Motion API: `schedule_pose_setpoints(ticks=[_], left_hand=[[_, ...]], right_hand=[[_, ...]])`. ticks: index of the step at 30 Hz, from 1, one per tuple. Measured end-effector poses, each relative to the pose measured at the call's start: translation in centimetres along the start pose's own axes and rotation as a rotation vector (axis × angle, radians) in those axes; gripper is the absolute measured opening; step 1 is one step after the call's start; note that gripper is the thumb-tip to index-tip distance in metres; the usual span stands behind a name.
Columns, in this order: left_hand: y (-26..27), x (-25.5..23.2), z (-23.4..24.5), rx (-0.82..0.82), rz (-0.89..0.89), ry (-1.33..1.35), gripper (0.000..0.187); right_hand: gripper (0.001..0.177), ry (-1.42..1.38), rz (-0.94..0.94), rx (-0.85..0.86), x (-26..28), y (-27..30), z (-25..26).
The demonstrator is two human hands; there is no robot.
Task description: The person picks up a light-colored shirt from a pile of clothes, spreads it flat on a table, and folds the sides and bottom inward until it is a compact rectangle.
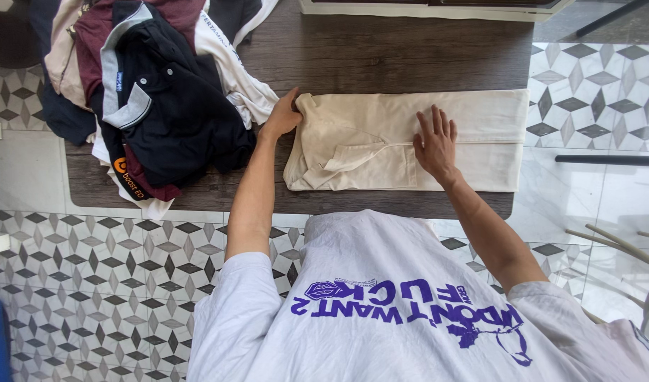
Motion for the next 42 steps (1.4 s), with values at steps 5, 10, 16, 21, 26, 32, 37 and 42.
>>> schedule_pose_setpoints(ticks=[5,10,16,21,26,32,37,42], left_hand=[[0.7,-3.1,0.3,0.132,0.142,0.203,0.063],[1.1,-2.8,1.2,0.109,0.262,0.259,0.048],[0.2,0.6,3.3,-0.176,0.154,-0.012,0.023],[-0.1,-0.1,2.9,-0.21,0.047,-0.059,0.024],[0.8,-0.6,3.5,-0.022,0.311,0.061,0.026],[1.8,-4.8,5.1,-0.458,-0.059,-0.3,0.015],[2.8,-3.0,5.9,-0.636,0.131,-0.145,0.013],[3.3,-2.1,3.4,-0.396,0.26,-0.084,0.037]], right_hand=[[0.055,-0.009,-0.048,0.054,-0.5,0.3,-0.4],[0.055,-0.039,-0.067,0.072,-0.4,0.3,-0.3],[0.054,-0.034,-0.059,0.066,-0.4,0.3,-0.1],[0.054,-0.02,-0.063,0.063,-0.3,0.4,0.0],[0.054,-0.016,-0.061,0.06,-0.4,0.4,-0.1],[0.053,-0.023,-0.051,0.052,-0.5,0.5,-0.4],[0.056,0.071,-0.199,0.132,-0.7,-0.5,-0.9],[0.048,-0.085,0.084,0.141,6.3,-2.1,-2.9]])
Point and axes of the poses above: each hand's wrist, its own y-axis away from the middle knuckle, its own z-axis out of the back of the hand, x = y × z, the point moved 8 cm from there along -y, towards the middle knuckle, and after that the axes turned 8 degrees about -y, right-handed, at the moved point
